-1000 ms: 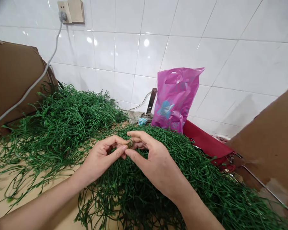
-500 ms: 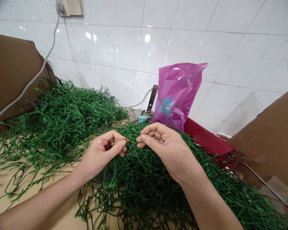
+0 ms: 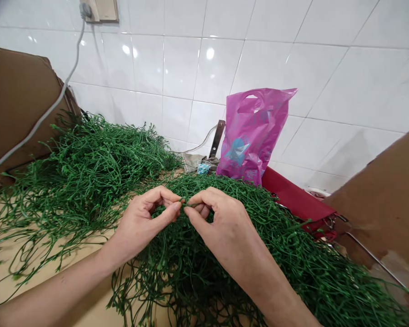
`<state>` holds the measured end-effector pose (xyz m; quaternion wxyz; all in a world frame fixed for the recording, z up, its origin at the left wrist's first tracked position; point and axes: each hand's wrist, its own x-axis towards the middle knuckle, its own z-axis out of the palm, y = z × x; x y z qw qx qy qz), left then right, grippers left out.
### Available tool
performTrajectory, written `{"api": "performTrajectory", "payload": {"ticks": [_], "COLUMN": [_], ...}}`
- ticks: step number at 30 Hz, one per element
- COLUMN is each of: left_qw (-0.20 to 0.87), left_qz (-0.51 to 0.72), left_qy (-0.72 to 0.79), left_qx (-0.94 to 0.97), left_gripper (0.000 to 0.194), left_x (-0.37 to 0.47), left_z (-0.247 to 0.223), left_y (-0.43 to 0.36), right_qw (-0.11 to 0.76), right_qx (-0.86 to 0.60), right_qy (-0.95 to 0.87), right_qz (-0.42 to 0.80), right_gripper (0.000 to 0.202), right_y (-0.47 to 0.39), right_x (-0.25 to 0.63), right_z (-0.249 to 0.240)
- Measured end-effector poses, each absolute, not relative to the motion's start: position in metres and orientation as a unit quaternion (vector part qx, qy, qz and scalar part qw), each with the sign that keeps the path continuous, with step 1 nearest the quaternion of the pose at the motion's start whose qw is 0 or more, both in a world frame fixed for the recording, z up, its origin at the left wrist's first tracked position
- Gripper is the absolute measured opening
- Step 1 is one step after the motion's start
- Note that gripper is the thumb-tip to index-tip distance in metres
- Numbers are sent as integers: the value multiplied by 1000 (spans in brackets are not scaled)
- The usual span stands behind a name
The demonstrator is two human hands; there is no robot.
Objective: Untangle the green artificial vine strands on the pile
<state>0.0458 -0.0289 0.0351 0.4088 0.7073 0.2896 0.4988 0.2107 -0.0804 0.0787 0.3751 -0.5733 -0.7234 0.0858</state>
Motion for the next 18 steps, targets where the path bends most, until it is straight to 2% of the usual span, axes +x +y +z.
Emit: {"api": "performTrajectory", "payload": {"ticks": [3, 9, 12, 15, 18], "left_qw": [435, 570, 578, 558, 573], "left_qz": [498, 484, 511, 590, 605], "left_qy": [290, 254, 293, 350, 315], "left_qx": [692, 613, 564, 468, 455], "left_gripper": [15, 25, 29, 31, 25], "left_x": [45, 48, 45, 38, 32], "left_z": [35, 36, 32, 30, 33], "left_y": [-27, -27, -17, -1, 7], "right_qw": [358, 286, 256, 249, 263], "right_qx": [-556, -509, -455, -374, -394], "right_qy": [-749, -809, -844, -882, -866], "right_qz": [46, -67, -122, -142, -157], "right_gripper": [14, 30, 32, 29, 27], "right_y": [-82, -86, -95, -107, -110], "right_x": [208, 203, 189, 176, 187], "right_z": [77, 74, 72, 72, 78]}}
